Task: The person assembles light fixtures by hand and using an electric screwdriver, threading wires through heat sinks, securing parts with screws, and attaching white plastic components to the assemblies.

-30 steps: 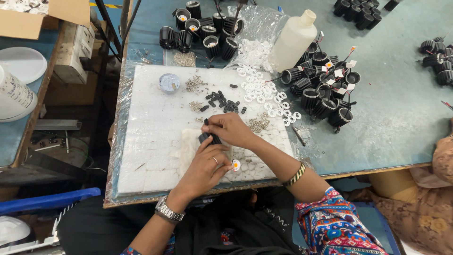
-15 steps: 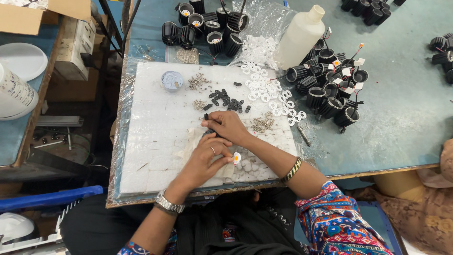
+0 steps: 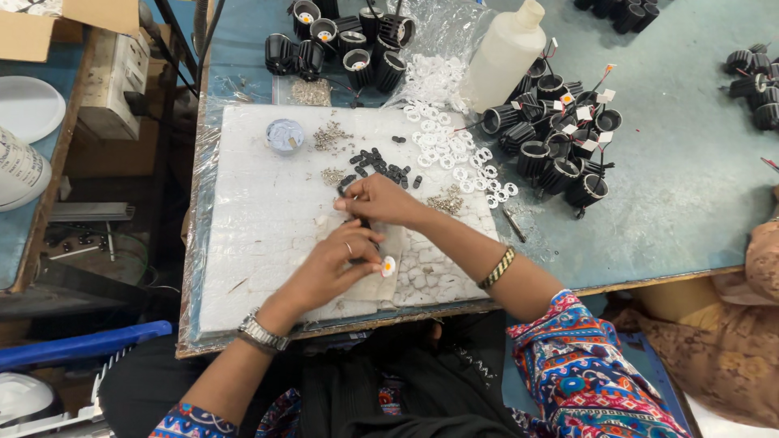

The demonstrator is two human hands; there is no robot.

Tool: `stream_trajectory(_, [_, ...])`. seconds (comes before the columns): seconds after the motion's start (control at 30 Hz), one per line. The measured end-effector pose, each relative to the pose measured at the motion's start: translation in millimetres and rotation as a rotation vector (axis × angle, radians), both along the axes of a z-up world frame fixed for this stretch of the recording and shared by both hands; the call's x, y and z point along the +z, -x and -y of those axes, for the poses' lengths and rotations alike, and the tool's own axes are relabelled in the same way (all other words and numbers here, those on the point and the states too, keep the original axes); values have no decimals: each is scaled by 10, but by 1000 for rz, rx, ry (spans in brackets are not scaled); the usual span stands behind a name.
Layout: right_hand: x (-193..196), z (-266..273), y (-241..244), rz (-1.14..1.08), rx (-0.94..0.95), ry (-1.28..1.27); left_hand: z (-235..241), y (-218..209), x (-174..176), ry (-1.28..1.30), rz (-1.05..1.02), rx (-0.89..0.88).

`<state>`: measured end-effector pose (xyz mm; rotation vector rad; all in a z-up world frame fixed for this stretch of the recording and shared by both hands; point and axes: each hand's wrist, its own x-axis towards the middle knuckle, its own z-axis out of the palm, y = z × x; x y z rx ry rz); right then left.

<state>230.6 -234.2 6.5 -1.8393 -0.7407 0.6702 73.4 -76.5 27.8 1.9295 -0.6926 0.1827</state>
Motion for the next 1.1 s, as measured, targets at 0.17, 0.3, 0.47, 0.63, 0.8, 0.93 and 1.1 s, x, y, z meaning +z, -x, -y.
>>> stream_trajectory(0.17, [97,157,81,-117,24,0,130,66,15,-54,115,-18])
stream_trajectory(0.3, [210,193,181,-24,-23,128,136,96,20,-92,157,11])
stream_trajectory(0.47, [272,187,179,-58,-38,104,146,125,26,-125,225,34])
stream_trajectory(0.63, [160,163,101,-78,2,63,134,151,39,-77,255,54])
stream_trajectory(0.8, [84,131,11,-4,54,112,118,106,24,-28,247,64])
stream_trajectory(0.93, [-23,86,-68,-1,36,179,61,32,-15,88,57,43])
stream_trajectory(1.1, [-46,-29,-127,281,31,301,-59,-133,-32,101,-18,26])
